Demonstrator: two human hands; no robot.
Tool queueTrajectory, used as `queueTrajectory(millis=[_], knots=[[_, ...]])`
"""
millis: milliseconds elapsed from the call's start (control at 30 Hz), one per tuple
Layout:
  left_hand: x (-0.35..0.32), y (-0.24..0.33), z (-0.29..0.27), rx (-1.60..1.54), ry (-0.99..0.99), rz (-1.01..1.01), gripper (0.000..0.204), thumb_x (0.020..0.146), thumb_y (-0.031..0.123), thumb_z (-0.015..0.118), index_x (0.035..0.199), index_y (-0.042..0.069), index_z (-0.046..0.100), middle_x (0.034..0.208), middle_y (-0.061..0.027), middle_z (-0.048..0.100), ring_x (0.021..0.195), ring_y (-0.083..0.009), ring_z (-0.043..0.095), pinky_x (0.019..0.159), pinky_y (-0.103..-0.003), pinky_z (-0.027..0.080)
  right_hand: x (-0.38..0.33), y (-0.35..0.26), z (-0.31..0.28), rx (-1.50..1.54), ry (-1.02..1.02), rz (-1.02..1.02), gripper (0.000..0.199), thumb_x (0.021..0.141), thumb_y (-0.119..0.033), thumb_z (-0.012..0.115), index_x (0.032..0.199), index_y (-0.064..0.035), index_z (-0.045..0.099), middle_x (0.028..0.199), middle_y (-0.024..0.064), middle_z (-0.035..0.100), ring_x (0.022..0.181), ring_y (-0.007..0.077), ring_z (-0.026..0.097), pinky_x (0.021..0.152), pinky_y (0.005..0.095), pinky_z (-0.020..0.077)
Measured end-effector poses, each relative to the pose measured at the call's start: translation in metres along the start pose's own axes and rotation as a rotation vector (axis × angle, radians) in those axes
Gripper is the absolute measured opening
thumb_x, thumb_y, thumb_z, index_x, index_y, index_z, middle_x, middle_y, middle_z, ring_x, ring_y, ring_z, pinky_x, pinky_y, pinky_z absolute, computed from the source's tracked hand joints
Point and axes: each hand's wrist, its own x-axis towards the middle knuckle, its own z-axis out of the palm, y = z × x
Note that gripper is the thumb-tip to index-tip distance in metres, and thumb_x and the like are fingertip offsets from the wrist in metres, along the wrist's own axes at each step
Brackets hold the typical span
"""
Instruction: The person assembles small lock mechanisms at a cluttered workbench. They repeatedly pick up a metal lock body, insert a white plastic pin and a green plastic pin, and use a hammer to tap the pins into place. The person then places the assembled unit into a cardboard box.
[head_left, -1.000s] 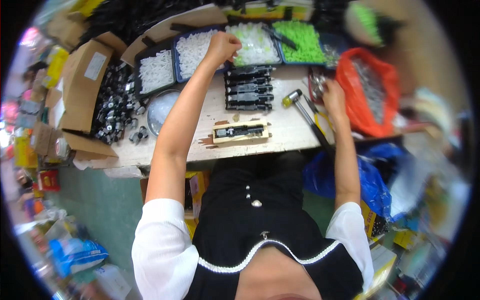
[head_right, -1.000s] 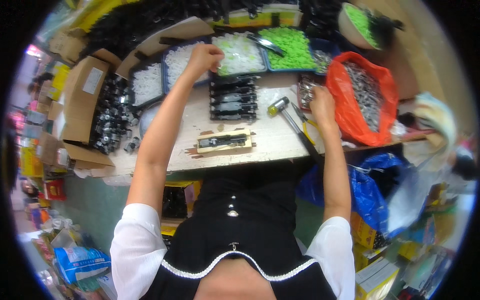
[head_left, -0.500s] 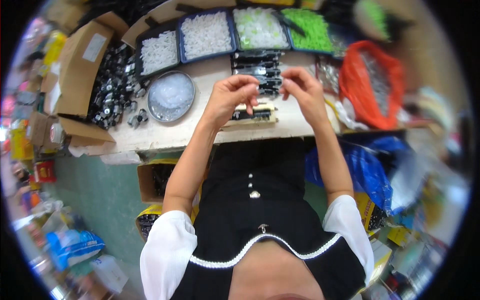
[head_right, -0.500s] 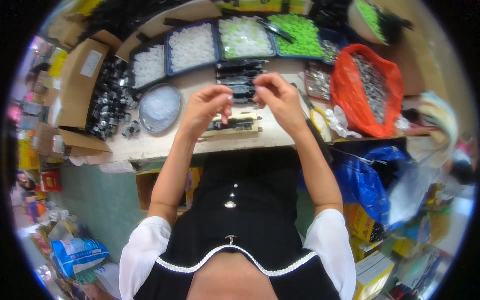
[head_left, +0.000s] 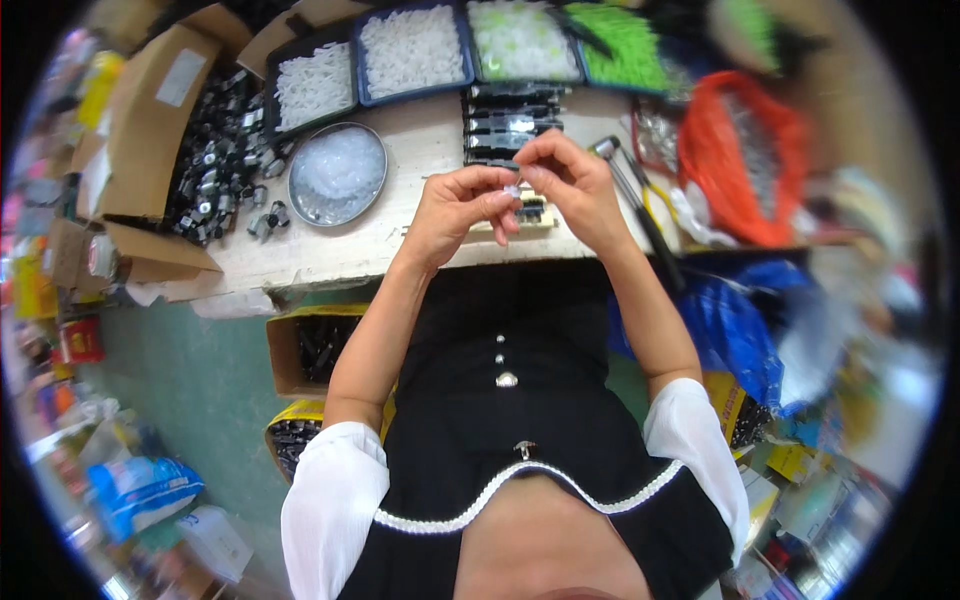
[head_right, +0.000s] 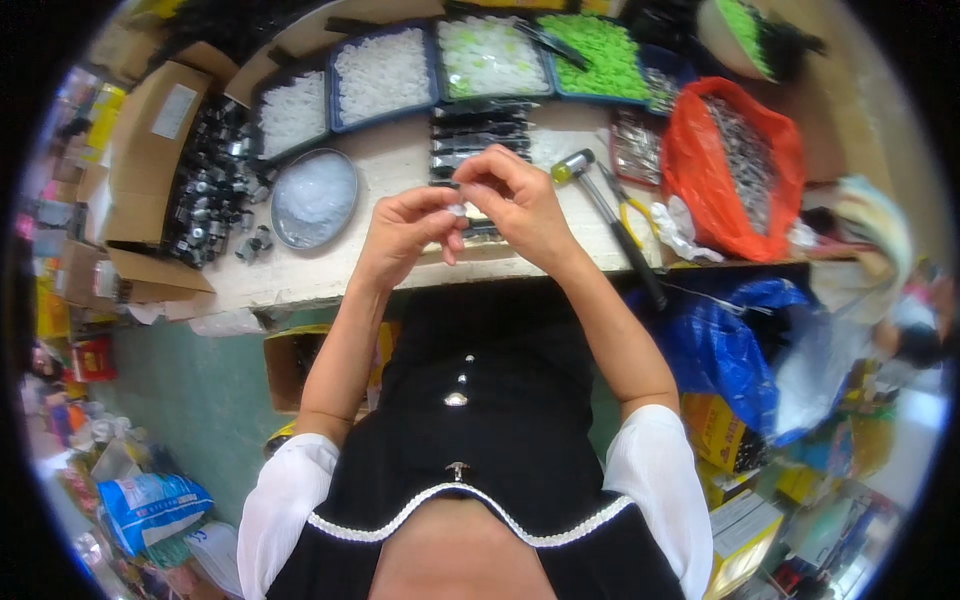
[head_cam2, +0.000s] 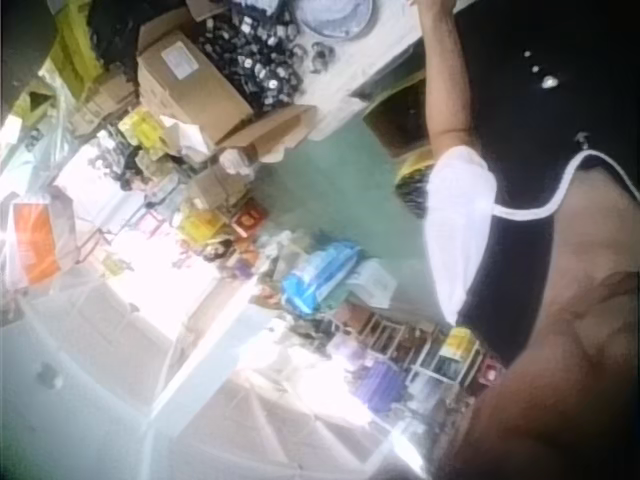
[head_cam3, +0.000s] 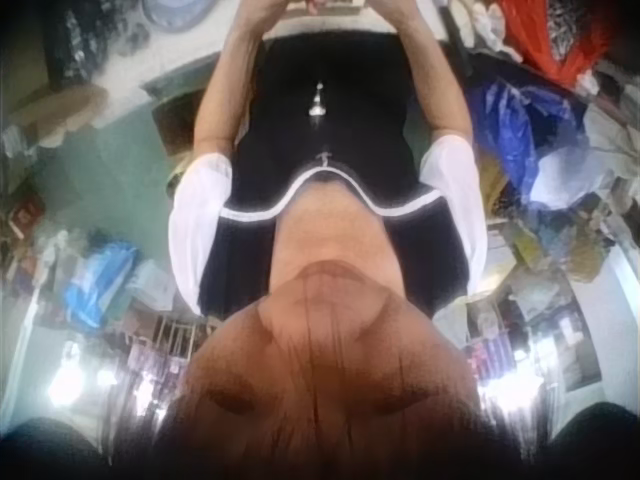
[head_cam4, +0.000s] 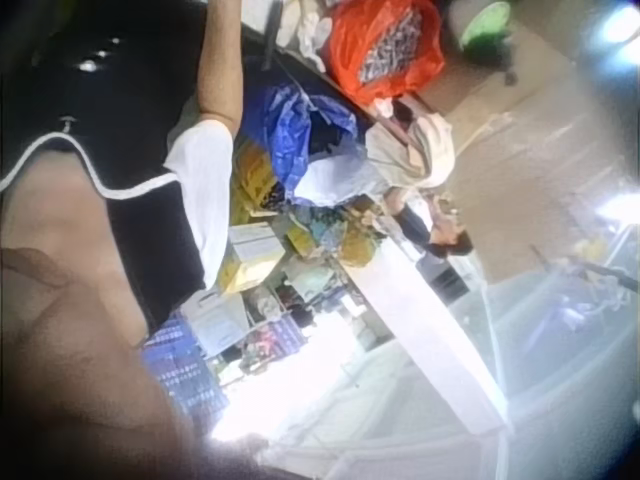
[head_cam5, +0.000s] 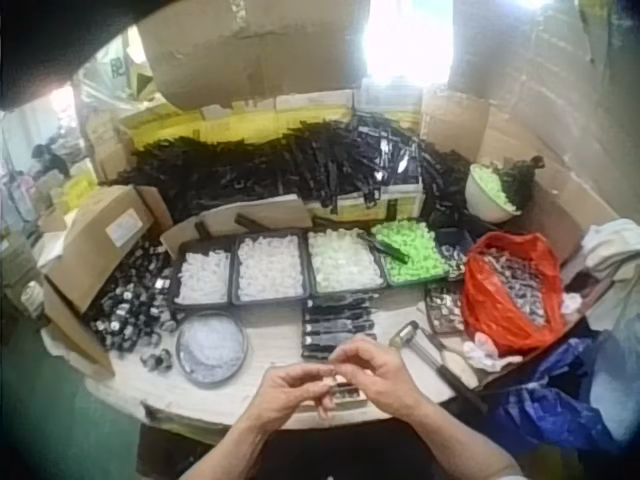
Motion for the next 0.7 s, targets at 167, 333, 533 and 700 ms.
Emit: queueTrajectory(millis=[167,333,533,700], knots=[[-0.0034,-0.004,0.0021,0.022,0.024,0.058,0.021,0.084,0.0,0.059,0.105,-0.003,0.061,0.084,-0.0158,0.065,0.066,-0.0182,0.064,0.053,-0.029,0.054,-0.0011,0.0023,0.0026,0.122,0.025,0.029,0.006,0.082,-0.001,0.059,0.087,0.0013,0.059,0.085,0.0016,0.054,0.076,0.0066,0.052,0.066,0.0205,0.0419],[-0.0052,-0.0067,0.0044,0.064,0.061,0.095,0.019,0.084,0.001,0.06,0.103,-0.003,0.062,0.083,-0.014,0.065,0.065,-0.0174,0.063,0.052,-0.028,0.053,-0.0023,0.0043,0.0086,-0.059,0.069,-0.085,0.006,0.081,-0.001,0.06,0.087,0.0007,0.06,0.083,0.0005,0.055,0.074,0.0064,0.052,0.064,0.0207,0.0423],[-0.0066,-0.0098,0.0032,0.047,0.101,0.123,0.017,0.084,0.0,0.06,0.101,-0.002,0.063,0.081,-0.0144,0.065,0.065,-0.0177,0.063,0.052,-0.028,0.053,-0.0043,0.0066,0.0091,0.057,0.057,0.013,0.005,0.082,-0.001,0.06,0.087,-0.0003,0.061,0.082,-0.0013,0.056,0.07,0.0063,0.052,0.061,0.0202,0.0427],[-0.0053,-0.0105,0.0074,0.064,0.083,0.14,0.018,0.084,0.002,0.062,0.101,-0.004,0.062,0.081,-0.0114,0.064,0.064,-0.016,0.063,0.051,-0.026,0.053,-0.0083,0.0095,0.0098,0.282,0.138,0.097,0.01,0.082,-0.002,0.06,0.092,-0.0018,0.061,0.081,-0.0019,0.056,0.07,0.0051,0.052,0.062,0.0191,0.0406]])
